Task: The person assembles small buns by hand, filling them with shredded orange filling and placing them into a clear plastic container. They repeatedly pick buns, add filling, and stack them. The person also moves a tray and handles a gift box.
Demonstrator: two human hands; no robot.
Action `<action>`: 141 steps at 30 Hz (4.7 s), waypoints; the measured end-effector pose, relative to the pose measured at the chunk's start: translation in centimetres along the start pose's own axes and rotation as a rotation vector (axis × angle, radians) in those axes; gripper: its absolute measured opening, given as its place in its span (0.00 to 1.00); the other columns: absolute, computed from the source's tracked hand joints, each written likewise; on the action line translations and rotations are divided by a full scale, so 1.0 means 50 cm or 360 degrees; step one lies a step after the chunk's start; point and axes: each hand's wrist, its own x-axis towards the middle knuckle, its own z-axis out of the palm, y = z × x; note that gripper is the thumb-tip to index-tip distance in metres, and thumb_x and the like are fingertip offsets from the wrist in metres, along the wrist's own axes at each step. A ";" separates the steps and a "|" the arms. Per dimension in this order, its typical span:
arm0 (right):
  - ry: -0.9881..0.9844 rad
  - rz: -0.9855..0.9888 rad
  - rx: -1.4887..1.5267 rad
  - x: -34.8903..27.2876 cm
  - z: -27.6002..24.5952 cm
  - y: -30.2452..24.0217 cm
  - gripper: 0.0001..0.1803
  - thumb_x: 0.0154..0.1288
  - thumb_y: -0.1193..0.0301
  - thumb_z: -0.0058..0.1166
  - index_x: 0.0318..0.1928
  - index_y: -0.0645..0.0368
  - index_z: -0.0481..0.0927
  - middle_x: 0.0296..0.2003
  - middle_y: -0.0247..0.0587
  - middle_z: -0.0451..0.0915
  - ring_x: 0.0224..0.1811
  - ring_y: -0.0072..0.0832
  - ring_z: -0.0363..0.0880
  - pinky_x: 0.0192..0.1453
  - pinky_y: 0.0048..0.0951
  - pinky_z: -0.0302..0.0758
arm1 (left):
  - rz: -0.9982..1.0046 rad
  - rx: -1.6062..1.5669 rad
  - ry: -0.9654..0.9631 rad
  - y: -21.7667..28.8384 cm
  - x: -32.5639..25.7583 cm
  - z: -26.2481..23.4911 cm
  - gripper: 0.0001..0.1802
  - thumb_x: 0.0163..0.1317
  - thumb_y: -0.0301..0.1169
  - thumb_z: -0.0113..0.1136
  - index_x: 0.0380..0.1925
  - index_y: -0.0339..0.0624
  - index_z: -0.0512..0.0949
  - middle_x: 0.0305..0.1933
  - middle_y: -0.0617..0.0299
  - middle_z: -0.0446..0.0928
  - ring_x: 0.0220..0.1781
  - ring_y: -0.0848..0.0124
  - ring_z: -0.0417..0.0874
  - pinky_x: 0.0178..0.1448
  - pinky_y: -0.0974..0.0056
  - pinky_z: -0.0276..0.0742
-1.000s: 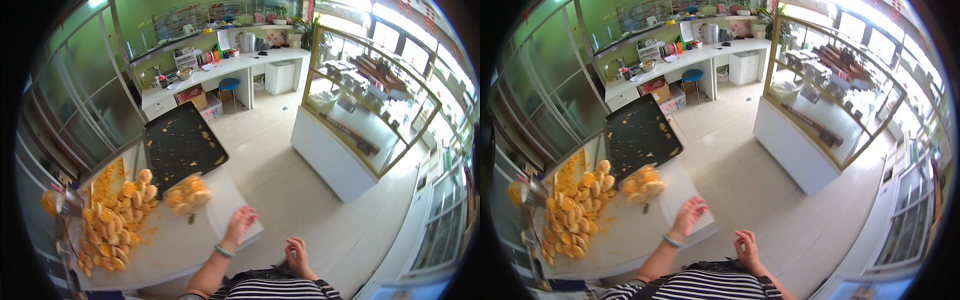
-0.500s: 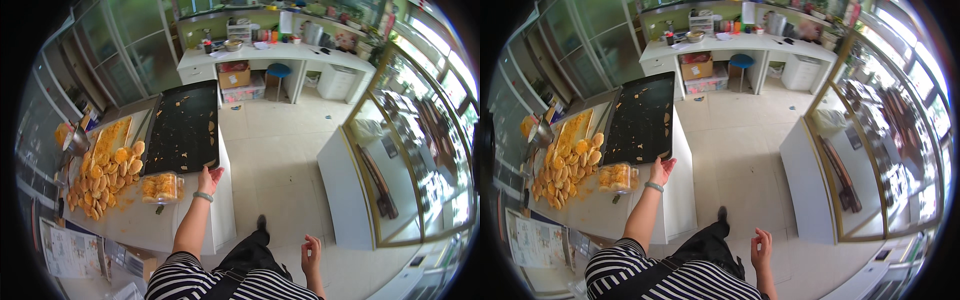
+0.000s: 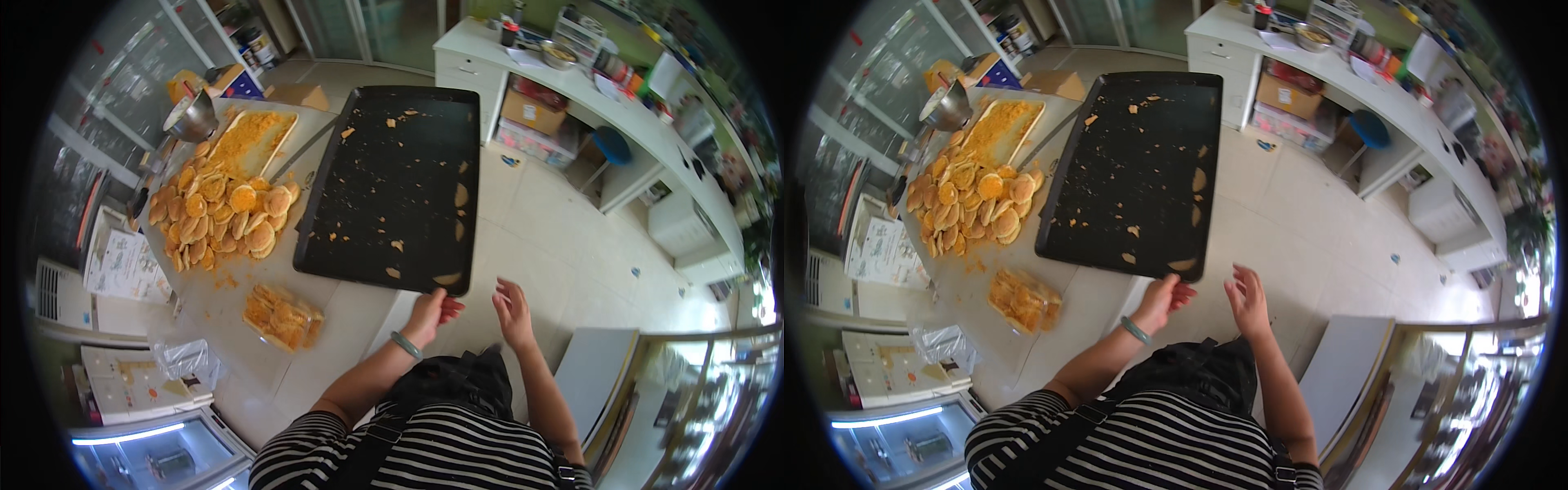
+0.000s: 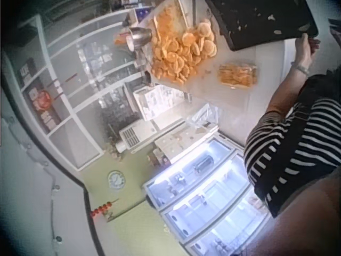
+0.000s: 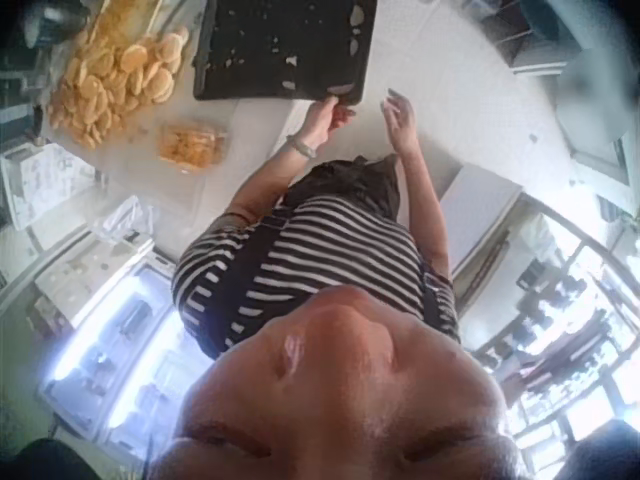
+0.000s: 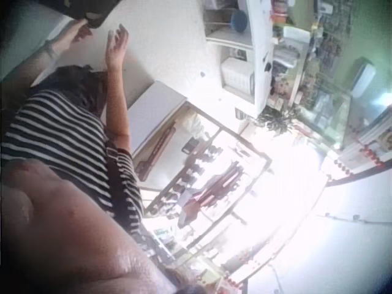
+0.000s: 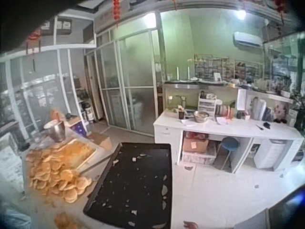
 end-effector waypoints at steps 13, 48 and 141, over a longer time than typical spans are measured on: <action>-0.0730 0.0669 0.0514 0.796 -0.090 0.052 0.20 0.81 0.64 0.50 0.58 0.70 0.78 0.45 0.43 0.85 0.47 0.27 0.82 0.53 0.32 0.80 | 0.1270 0.1983 0.2094 0.426 0.096 0.021 0.23 0.76 0.40 0.55 0.58 0.29 0.77 0.54 0.43 0.79 0.58 0.48 0.79 0.65 0.50 0.72; -0.1537 0.0770 0.0370 2.846 0.733 -0.401 0.19 0.79 0.62 0.53 0.56 0.67 0.81 0.45 0.45 0.87 0.42 0.33 0.87 0.50 0.39 0.84 | 0.1092 -0.0962 0.0699 2.008 1.212 -0.436 0.29 0.71 0.49 0.49 0.55 0.34 0.81 0.49 0.51 0.86 0.46 0.60 0.88 0.54 0.56 0.86; -0.1116 -0.3113 -0.0209 4.126 5.169 -2.465 0.13 0.66 0.72 0.51 0.42 0.60 0.89 0.45 0.54 0.87 0.50 0.48 0.87 0.53 0.46 0.83 | 0.2916 -0.1690 0.2293 4.508 1.993 -3.053 0.22 0.64 0.32 0.55 0.56 0.35 0.78 0.53 0.55 0.84 0.56 0.61 0.84 0.63 0.56 0.79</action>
